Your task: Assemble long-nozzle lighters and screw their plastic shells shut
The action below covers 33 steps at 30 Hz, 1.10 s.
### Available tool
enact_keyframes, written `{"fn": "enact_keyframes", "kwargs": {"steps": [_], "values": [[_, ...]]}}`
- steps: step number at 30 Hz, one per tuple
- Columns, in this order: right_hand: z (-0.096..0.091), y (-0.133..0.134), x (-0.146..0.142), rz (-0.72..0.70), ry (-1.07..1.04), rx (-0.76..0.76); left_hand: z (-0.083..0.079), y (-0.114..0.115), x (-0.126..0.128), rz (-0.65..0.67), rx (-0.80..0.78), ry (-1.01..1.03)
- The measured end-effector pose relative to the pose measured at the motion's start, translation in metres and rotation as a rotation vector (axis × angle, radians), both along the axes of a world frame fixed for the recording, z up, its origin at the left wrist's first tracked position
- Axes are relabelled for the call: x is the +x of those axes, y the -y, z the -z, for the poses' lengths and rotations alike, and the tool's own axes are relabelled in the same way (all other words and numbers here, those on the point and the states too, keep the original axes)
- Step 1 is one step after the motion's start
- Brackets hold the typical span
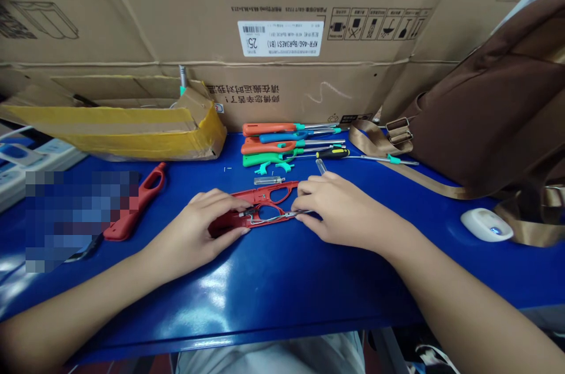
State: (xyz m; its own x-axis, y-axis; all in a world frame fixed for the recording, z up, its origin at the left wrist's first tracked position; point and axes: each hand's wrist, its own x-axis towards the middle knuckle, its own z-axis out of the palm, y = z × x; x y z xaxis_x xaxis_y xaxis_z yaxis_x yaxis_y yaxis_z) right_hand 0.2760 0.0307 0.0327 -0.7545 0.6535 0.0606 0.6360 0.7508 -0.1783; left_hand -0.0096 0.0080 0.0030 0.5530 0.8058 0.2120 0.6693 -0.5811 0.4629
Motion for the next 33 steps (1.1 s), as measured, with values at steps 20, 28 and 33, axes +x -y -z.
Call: {"fn": "enact_keyframes", "kwargs": {"steps": [20, 28, 33], "values": [[0.036, 0.008, -0.034, 0.003, -0.235, -0.090, 0.005, 0.007, 0.003, 0.046, -0.040, 0.121], [0.035, 0.010, -0.036, 0.032, -0.314, -0.223, 0.004, 0.008, 0.003, 0.066, 0.008, 0.093], [0.032, 0.008, -0.034, 0.115, -0.436, -0.346, 0.004, 0.007, 0.002, 0.060, 0.002, 0.085]]}}
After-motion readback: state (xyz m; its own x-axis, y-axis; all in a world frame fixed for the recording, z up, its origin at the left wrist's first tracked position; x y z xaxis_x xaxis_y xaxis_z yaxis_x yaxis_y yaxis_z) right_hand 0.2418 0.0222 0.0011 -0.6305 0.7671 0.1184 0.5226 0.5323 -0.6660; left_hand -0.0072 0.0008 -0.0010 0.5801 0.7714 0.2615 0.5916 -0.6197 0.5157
